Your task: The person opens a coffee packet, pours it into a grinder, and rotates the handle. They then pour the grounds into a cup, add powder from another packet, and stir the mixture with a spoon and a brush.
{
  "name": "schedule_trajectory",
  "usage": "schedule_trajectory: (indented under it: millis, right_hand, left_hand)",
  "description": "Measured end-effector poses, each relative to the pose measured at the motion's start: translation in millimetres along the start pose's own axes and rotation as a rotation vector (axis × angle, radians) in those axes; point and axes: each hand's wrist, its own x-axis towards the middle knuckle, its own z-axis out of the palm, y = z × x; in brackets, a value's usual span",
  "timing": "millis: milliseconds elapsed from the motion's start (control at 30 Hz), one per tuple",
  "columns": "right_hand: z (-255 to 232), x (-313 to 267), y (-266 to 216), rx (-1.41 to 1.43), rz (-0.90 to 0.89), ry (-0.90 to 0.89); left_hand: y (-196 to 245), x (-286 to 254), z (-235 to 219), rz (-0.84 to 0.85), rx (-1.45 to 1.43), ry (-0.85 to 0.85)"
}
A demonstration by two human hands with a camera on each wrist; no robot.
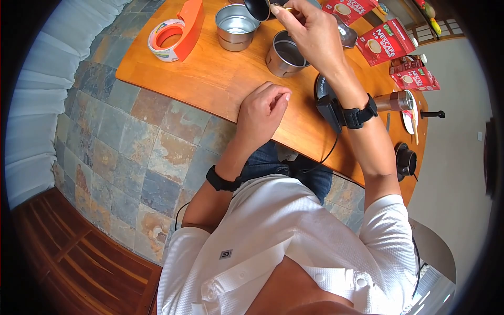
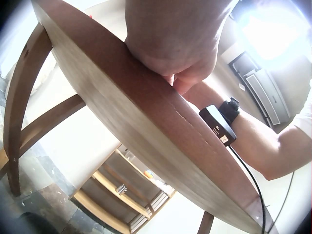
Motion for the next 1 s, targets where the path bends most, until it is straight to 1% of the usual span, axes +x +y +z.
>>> schedule_trajectory:
  millis: [100, 167, 267, 333, 467, 600, 667, 733, 767, 867, 900, 933, 967, 1000]
  right_hand:
    - [-0.2, -0.3, -1.1, 0.0, 0.001, 0.002]
    - [-0.3, -0.9, -2.4, -0.003, 0.0, 0.007]
    - [-0.6, -1.4, -2.4, -0.001, -0.014, 0.016]
    - [-1.4, -0.9, -2.3, -0.004, 0.021, -0.011]
    - [-1.1, -1.0, -1.7, 0.028, 0.004, 0.001]
    - [-1.6, -1.4, -2.4, 0.036, 0.028, 0.002]
    - [-1.9, -2.4, -2.8, 0.034, 0.04, 0.002]
    - [-1.3, -4.1, -0.8, 0.031, -0.028, 0.037]
    - [-0.8, -3.9, -0.1, 0.031, -0.027, 0.041]
    - [0.6, -5.2, 1.9, 0.131, 0.037, 0.017]
    - [-0.2, -4.1, 2.9, 0.148, 0.034, 0.004]
    - [-2.2, -4.7, 4.1, 0.225, 0.073, -0.004]
    - [5.4, -5.5, 16.5, 0.221, -0.011, 0.045]
    - [23.4, -6.0, 38.4, 0.22, -0.066, 0.138]
  left_hand:
    - [0.0, -0.4, 0.1, -0.003, -0.009, -0.001]
    - [2.7, -0.2, -1.2, -0.054, -0.028, -0.025]
    - [2.1, -0.2, -0.8, -0.04, -0.028, -0.018]
    - [1.7, 0.0, -0.9, -0.04, -0.019, -0.02]
    - [2.5, -0.2, -0.8, -0.031, 0.005, -0.017]
    - [5.0, -0.4, -0.5, -0.044, 0.004, -0.024]
    - [2.4, -0.5, 1.4, -0.004, 0.012, 0.012]
    - [2.9, -0.1, 1.8, -0.003, 0.024, 0.013]
    - [3.1, 0.0, 2.1, -0.003, 0.035, 0.015]
    - [3.5, 0.4, 2.2, 0.002, 0.068, 0.008]
    - [4.7, 0.6, 2.3, 0.018, 0.069, -0.044]
    - [4.7, -0.3, 2.8, -0.008, 0.039, -0.021]
    - [3.6, -0.3, 4.0, -0.033, 0.011, -0.002]
    - [-2.3, -0.4, 6.3, 0.008, 0.005, 0.014]
